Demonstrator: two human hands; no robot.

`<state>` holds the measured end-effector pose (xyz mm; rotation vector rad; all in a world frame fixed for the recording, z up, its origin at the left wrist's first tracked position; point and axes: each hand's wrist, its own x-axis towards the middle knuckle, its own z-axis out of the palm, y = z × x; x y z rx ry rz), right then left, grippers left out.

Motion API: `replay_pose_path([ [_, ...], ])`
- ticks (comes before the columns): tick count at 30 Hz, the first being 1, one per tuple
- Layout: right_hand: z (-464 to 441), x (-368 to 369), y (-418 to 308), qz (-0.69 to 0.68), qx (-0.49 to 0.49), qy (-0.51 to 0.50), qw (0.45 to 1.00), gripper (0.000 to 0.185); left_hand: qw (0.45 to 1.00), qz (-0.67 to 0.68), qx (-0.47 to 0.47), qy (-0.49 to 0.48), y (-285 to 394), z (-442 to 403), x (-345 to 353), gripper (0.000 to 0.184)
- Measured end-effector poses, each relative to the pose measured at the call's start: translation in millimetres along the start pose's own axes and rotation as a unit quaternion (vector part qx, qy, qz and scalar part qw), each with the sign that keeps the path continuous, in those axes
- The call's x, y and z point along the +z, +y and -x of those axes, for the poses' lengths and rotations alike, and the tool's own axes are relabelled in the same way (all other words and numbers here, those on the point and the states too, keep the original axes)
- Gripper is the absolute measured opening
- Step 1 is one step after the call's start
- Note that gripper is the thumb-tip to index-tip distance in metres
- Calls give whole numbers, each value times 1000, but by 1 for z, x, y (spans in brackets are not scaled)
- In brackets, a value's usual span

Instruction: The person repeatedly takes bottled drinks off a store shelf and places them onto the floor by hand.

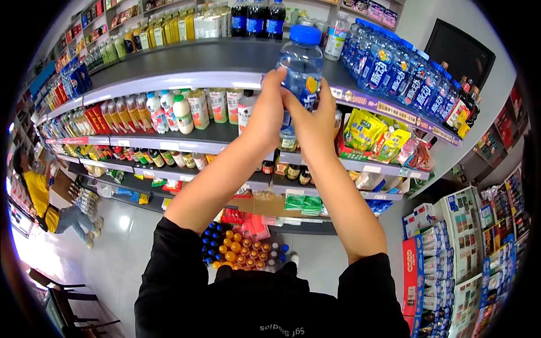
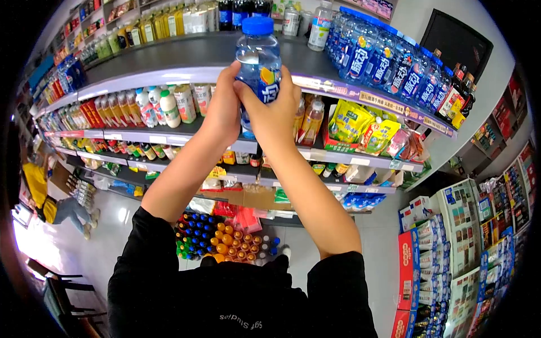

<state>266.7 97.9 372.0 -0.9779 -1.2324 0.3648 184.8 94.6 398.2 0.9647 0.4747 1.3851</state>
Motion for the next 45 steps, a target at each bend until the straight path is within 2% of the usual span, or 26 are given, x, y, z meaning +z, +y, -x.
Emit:
replay_pose_path([
  [1,12,-1,1,-18,6,-13,1000,75,999,-1,-21,-28,-3,9,-9,42],
  [4,49,-5,7,-111,37,-53,992,71,999,30,-27,-22,-21,32,-26,46],
  [5,64,-5,17,-92,50,-50,993,69,998,-2,-50,-33,-32,35,-43,50],
  [6,79,-6,26,-73,62,-48,994,68,998,28,-64,2,-43,42,-52,38],
  [9,118,-13,48,-67,119,-68,988,66,996,59,-69,17,-76,64,-77,37],
  [10,127,-16,46,-77,136,-102,982,65,993,68,-91,15,-90,70,-87,38],
  [12,151,-26,60,21,179,-99,979,61,978,113,-168,46,-109,88,-97,38],
  [13,162,-26,63,-51,201,-78,975,57,973,124,-183,66,-119,98,-101,39],
  [16,195,-44,90,-50,270,-89,957,54,967,81,-198,140,-162,124,-120,39],
  [17,202,-53,90,-77,318,-117,938,48,960,97,-221,139,-159,136,-117,39],
  [18,211,-57,91,-81,327,-121,934,48,958,94,-225,149,-171,145,-120,39],
  [20,227,-64,91,-138,409,-73,899,41,950,49,-231,206,-201,164,-126,45],
  [21,240,-75,106,-54,435,-104,893,54,951,85,-239,175,-214,173,-128,46],
  [24,261,-103,125,-82,532,-76,839,48,942,16,-233,240,-246,198,-117,47],
  [26,278,-127,145,-77,567,-70,817,47,933,-6,-252,258,-275,214,-114,47],
  [28,292,-152,160,-77,633,-56,769,42,922,-35,-265,280,-311,234,-111,47],
  [30,304,-171,170,-46,669,-56,740,45,915,-31,-276,293,-347,258,-114,45],
  [32,317,-186,179,-40,712,-68,698,46,934,-142,-235,227,-388,288,-126,42],
  [34,337,-207,203,9,732,-94,675,47,942,-147,-216,210,-415,315,-132,39],
  [36,355,-227,228,65,715,-233,656,47,938,-115,-231,230,-438,333,-139,38],
  [38,372,-241,250,63,745,-246,617,47,934,-133,-232,238,-472,357,-149,39],
  [40,379,-244,262,44,743,-259,616,48,930,-203,-253,174,-494,369,-165,51],
  [41,381,-243,267,44,748,-261,609,48,917,-289,-238,139,-502,374,-174,47],
  [43,392,-239,282,199,656,-414,599,50,911,-313,-236,126,-521,383,-187,45],
  [44,403,-240,293,198,660,-416,593,50,907,-337,-228,111,-529,387,-194,43],
  [45,414,-242,306,231,611,-453,607,50,903,-350,-234,83,-537,390,-203,40],
])
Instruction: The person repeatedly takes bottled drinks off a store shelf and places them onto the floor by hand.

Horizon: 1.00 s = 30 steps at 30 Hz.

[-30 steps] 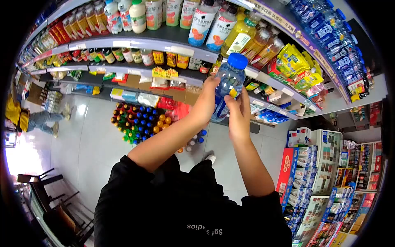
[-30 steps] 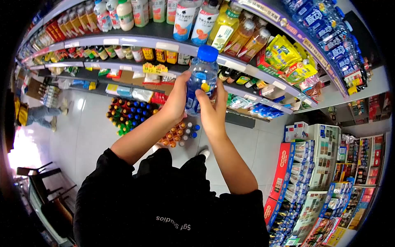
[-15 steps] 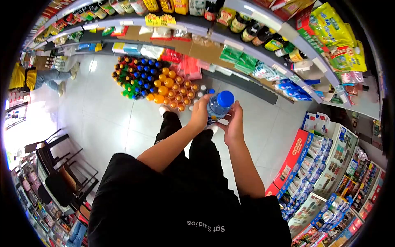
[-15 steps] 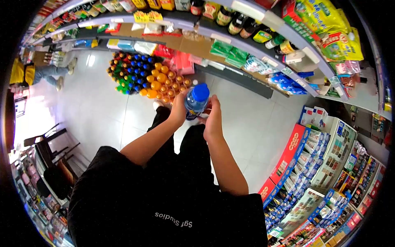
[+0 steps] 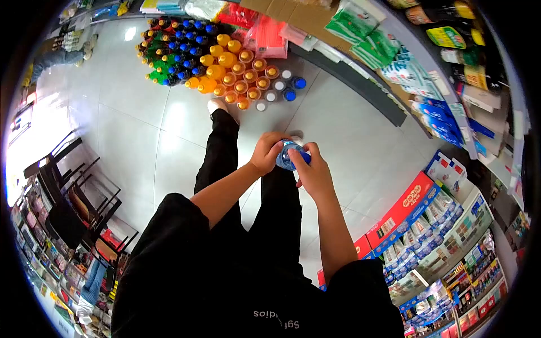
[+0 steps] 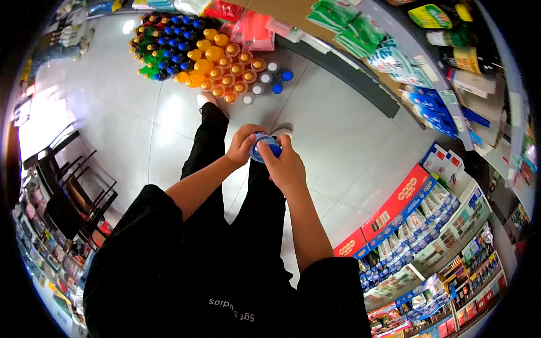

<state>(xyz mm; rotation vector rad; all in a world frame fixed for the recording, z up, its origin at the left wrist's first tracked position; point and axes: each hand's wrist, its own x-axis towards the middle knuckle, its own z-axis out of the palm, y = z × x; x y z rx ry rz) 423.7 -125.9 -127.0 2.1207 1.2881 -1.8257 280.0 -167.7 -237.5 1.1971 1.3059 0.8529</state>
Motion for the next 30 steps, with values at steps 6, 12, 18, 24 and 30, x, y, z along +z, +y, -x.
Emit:
replay_pose_path([
  [6,-79,31,36,147,-44,32,988,55,997,-67,27,23,-87,-13,15,36],
  [12,-173,74,87,213,-27,48,975,68,885,-254,-390,21,-146,-40,36,40],
  [18,-270,116,131,245,-37,79,966,63,890,131,-433,63,-241,-61,41,42],
  [24,-350,141,148,226,-25,101,969,57,818,313,-483,3,-274,-89,28,49],
  [30,-380,138,156,194,-6,84,977,55,804,340,-487,-2,-276,-104,41,42],
])
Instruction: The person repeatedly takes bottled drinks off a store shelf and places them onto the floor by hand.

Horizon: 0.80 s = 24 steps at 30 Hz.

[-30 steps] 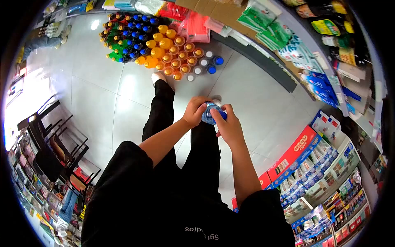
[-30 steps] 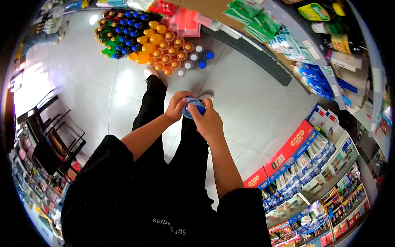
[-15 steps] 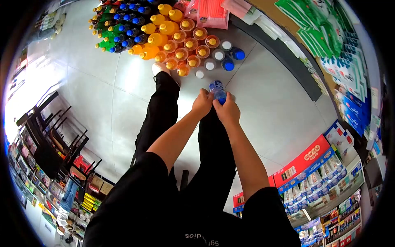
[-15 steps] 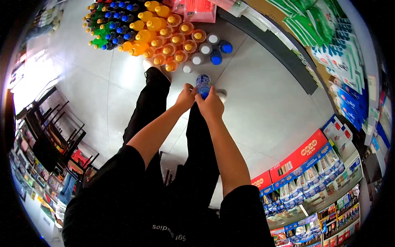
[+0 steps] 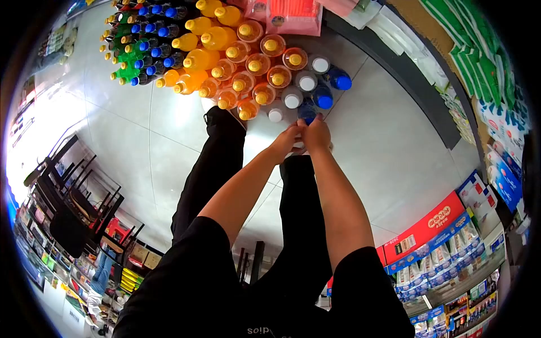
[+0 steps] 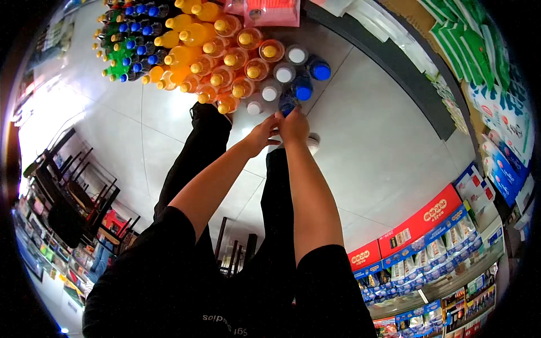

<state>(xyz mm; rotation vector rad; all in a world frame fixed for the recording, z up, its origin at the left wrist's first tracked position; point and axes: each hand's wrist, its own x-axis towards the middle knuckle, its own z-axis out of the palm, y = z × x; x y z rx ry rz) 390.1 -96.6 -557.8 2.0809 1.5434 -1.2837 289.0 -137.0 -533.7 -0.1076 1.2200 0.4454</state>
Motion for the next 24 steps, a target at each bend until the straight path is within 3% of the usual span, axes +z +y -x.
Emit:
replay_pose_path([
  [6,-20,18,10,-8,-3,26,1000,51,1000,19,-4,1,-3,-26,-9,39],
  [8,-24,22,11,-16,-48,46,998,59,1000,20,-13,2,-3,-31,-15,39],
  [15,-17,17,11,-50,-31,24,998,59,999,23,-21,-2,-3,-23,-7,43],
  [18,-12,14,6,-117,30,40,992,54,1000,7,-6,-2,7,-16,-3,47],
  [24,19,-7,-11,-106,80,65,989,68,998,-41,23,42,27,18,-3,61],
])
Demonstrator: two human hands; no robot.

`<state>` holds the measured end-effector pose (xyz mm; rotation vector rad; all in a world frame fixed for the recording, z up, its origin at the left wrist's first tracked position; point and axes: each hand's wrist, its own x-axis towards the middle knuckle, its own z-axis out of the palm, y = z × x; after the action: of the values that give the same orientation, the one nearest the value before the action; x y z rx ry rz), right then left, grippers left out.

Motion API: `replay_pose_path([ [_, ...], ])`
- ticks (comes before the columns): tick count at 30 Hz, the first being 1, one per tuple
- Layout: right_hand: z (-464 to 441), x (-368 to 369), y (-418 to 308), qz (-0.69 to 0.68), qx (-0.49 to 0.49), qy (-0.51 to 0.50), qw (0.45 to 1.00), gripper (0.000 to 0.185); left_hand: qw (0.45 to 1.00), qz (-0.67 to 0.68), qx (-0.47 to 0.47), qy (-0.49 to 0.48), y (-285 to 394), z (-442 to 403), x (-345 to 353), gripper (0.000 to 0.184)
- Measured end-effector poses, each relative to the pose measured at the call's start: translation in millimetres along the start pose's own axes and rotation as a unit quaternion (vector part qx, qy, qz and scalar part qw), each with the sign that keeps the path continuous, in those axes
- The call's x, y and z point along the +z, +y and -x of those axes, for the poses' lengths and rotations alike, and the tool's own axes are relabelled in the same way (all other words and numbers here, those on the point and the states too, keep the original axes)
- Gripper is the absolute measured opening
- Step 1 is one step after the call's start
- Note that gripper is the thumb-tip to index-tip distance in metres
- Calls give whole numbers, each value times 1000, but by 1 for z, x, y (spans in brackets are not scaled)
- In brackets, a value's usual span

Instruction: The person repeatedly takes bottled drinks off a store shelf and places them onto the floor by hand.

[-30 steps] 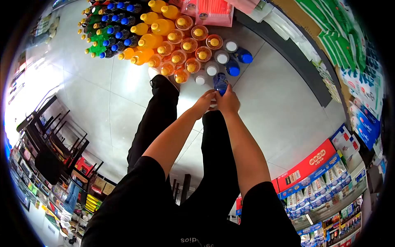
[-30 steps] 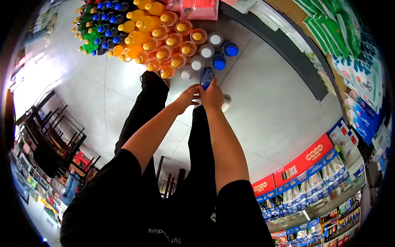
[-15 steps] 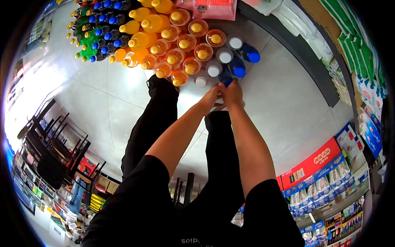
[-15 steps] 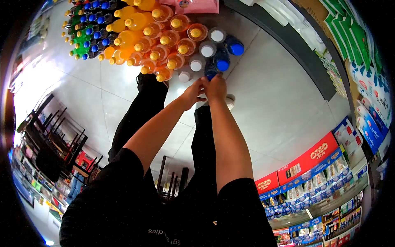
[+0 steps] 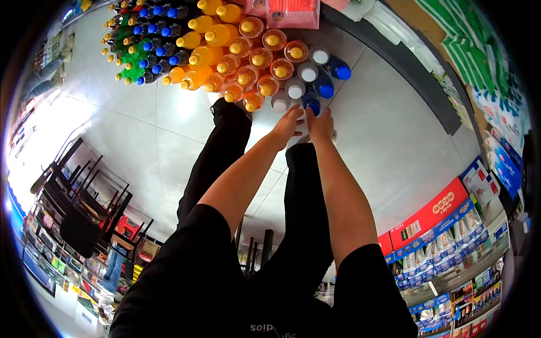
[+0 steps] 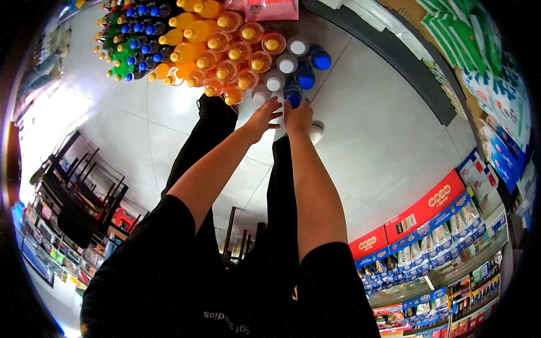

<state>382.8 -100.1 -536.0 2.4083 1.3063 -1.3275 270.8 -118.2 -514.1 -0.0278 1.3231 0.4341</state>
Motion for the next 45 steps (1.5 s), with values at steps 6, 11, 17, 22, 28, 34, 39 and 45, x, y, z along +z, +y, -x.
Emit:
replay_pose_path([
  [6,45,-59,-22,-25,44,26,998,71,1000,-22,-8,-3,30,61,4,59],
  [11,88,-124,-53,-57,47,57,996,69,999,-29,2,-22,78,124,20,51],
  [17,140,-187,-99,-101,-17,115,988,68,994,-39,104,-19,140,206,44,51],
  [22,184,-239,-152,-253,-70,99,960,63,977,-75,193,-54,196,293,69,50],
  [28,247,-316,-220,-368,-147,87,914,53,954,-40,283,-91,255,391,109,58],
  [34,335,-410,-295,-476,-243,94,840,54,901,-52,388,-186,322,497,148,54],
  [39,391,-471,-336,-506,-369,158,763,51,812,-104,495,-293,366,575,172,54],
  [45,456,-537,-369,-494,-495,262,665,47,701,-131,593,-374,413,656,187,58],
])
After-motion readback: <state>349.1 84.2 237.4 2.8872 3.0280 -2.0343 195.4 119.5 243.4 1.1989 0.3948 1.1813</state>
